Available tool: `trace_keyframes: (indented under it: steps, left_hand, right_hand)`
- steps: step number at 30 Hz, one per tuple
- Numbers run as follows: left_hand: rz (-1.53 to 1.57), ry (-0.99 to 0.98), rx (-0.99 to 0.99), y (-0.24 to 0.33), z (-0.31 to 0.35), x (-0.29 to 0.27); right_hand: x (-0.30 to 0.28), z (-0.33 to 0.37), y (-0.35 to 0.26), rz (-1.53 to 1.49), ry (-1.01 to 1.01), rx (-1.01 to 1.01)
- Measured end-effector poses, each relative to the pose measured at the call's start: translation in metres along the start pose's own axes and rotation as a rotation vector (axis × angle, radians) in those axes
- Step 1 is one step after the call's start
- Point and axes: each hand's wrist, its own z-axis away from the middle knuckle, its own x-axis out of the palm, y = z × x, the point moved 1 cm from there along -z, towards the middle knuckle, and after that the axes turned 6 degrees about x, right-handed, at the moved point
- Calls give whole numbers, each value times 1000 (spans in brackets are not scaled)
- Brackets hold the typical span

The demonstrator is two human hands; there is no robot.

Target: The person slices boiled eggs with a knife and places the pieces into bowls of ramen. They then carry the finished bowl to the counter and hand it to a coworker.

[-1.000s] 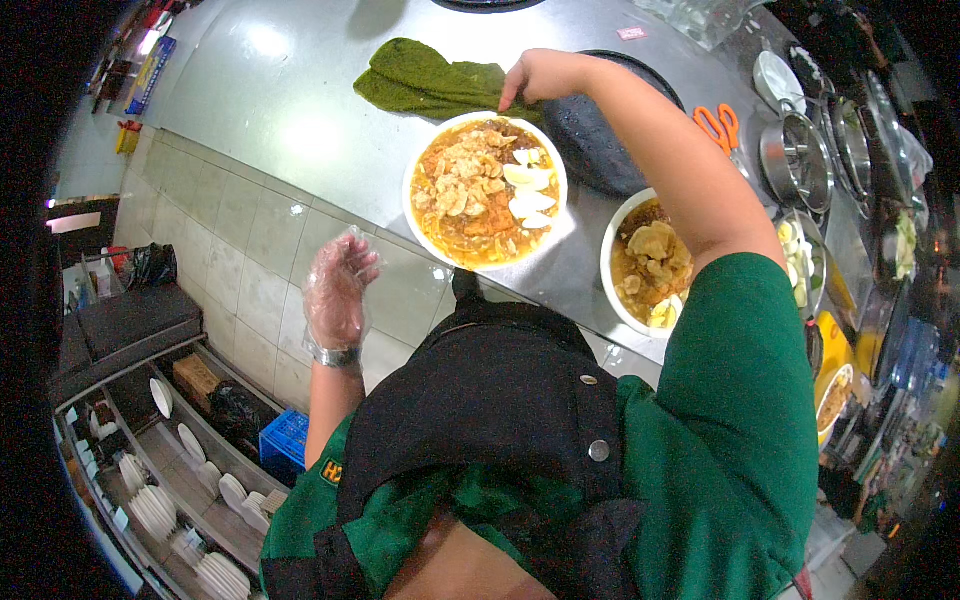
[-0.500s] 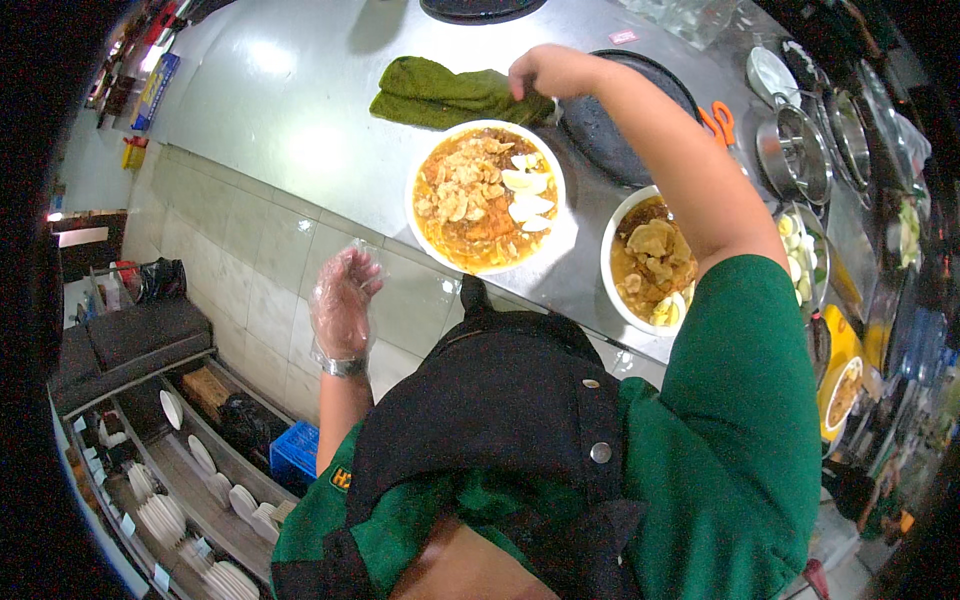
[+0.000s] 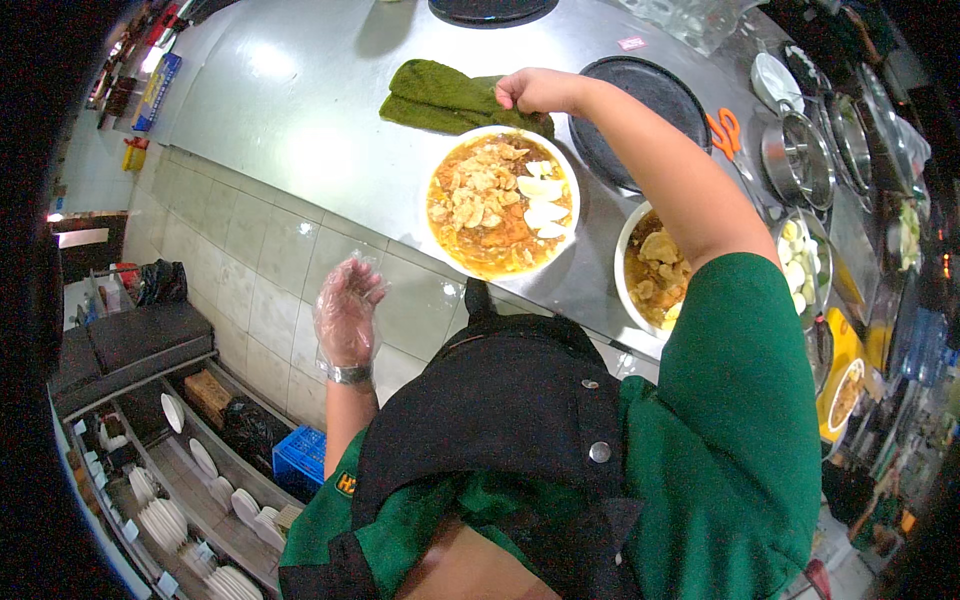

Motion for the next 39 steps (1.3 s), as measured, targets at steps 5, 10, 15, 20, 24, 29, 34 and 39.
trace_keyframes:
  steps: [5,10,15,20,24,29,34,39]
  left_hand:
    - [50,-9,-17,8,-8,-5]
    - [85,66,-43,16,-17,-6]
    - [156,119,-83,15,-21,-12]
    - [198,35,-86,16,-25,-24]
    - [139,91,-106,15,-30,-30]
    - [-10,-11,-123,2,-43,-18]
    - [-195,-235,-19,-14,-71,19]
    - [-358,-396,294,-20,-106,61]
  right_hand:
    - [-16,-7,-14,-392,31,-2]
    - [-46,-28,-22,-624,212,-186]
    - [-83,-58,-46,-794,391,-333]
    - [-75,-24,-55,121,161,-93]
    - [-49,-11,-39,871,112,44]
    - [-77,-16,-34,680,646,-95]
    - [-68,22,-63,700,585,-43]
    - [-13,149,-92,623,726,-127]
